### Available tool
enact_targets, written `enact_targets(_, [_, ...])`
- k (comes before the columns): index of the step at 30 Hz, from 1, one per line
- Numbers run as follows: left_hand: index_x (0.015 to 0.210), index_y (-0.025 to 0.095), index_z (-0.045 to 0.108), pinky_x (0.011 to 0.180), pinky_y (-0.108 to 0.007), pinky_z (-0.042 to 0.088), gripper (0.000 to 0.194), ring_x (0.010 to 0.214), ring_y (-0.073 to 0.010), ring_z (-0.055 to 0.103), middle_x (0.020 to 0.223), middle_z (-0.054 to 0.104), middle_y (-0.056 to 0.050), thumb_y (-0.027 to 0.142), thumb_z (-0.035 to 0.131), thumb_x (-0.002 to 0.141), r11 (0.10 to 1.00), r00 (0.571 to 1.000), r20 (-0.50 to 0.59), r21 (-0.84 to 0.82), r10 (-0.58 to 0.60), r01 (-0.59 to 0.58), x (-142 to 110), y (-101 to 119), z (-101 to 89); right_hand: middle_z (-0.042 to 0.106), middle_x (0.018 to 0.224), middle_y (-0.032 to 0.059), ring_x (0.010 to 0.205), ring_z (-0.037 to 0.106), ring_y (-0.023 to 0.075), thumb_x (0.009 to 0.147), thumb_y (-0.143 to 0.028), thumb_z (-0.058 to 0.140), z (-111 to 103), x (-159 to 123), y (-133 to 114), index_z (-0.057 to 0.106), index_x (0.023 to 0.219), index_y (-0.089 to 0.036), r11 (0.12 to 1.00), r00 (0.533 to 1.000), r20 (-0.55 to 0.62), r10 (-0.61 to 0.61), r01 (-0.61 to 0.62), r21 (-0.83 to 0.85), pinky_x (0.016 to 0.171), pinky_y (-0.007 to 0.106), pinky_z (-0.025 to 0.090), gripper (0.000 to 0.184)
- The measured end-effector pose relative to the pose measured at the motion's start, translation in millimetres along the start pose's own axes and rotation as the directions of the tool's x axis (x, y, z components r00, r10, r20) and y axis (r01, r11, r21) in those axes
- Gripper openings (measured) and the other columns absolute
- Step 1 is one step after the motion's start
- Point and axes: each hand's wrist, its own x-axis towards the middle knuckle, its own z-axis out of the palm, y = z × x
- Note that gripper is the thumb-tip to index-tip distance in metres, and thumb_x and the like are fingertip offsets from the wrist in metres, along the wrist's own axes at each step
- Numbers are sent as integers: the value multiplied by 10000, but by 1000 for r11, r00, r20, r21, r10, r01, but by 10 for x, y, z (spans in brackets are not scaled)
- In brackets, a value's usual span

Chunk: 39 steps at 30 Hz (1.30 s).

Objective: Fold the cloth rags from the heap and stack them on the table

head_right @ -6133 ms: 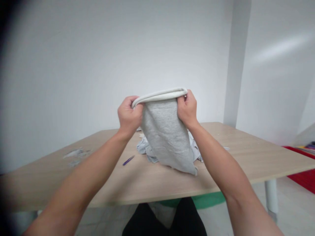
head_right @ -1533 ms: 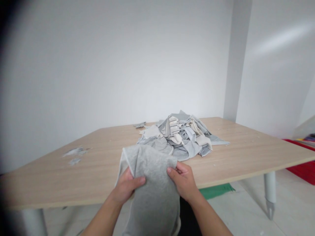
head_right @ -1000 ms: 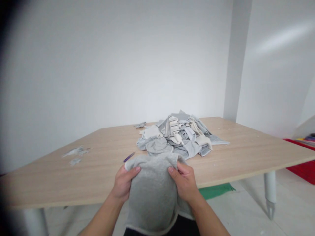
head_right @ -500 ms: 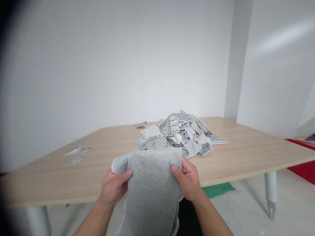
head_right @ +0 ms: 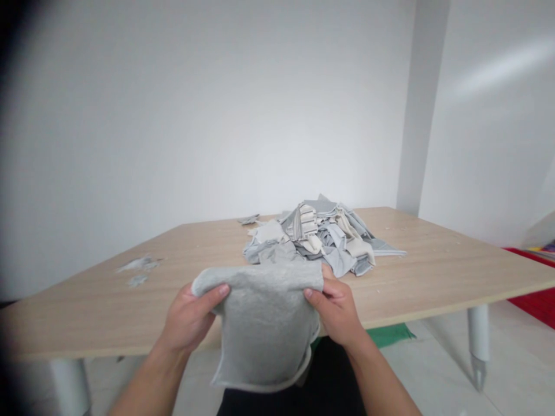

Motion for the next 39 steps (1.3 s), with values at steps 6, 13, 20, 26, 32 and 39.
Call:
enact_targets(6, [839,158,748,797,-316,492,212,852,-237,624,897,697,-82,330,732,716,944,985,12,282,173,-169,-42,-3,32,520,1101,67,1053,488,244,842,-338,594,-15,-12,34,750,823,-234,993,997,-80,-21,12,-115,937,382,397,188])
enact_targets(13, [866,205,729,987,-364,368,139,1080,-245,473,1097,514,-78,282,650,781,517,840,185,715,510,-471,-2,-77,-17,347,1396,58,1301,316,277,848,-321,597,-42,3,60,747,906,-247,972,989,-132,-71,39,-233,1121,444,183,177])
enact_targets(20, [911,177,683,1013,-355,361,181,1104,-239,470,1199,471,-87,316,624,810,586,876,186,680,445,-442,-17,-57,-13,478,1357,55,1257,428,252,865,-328,577,-32,40,83,731,995,-255,1000,999,-44,20,-19,5,1095,407,277,214])
enact_targets(26, [1032,176,661,845,-318,462,320,983,-240,565,1087,598,-87,385,646,791,868,955,269,437,123,-235,48,-43,89,653,1116,58,1025,577,238,841,-378,601,0,5,161,719,1029,-225,985,989,4,151,-151,87,904,343,437,270])
enact_targets(32, [957,141,651,705,-285,455,345,774,-198,592,849,652,-54,410,686,744,987,994,104,154,24,-40,138,-222,59,654,690,13,661,548,178,770,-445,664,-7,-13,194,728,732,-173,944,948,-100,303,-284,169,599,262,439,282])
enact_targets(39, [1161,210,586,971,-317,377,496,1196,-243,467,1271,530,-63,388,723,719,884,959,0,386,285,-263,213,-282,5,631,658,8,652,522,169,744,-438,686,-18,-4,188,718,669,-167,945,928,-195,316,-289,156,596,253,426,284])
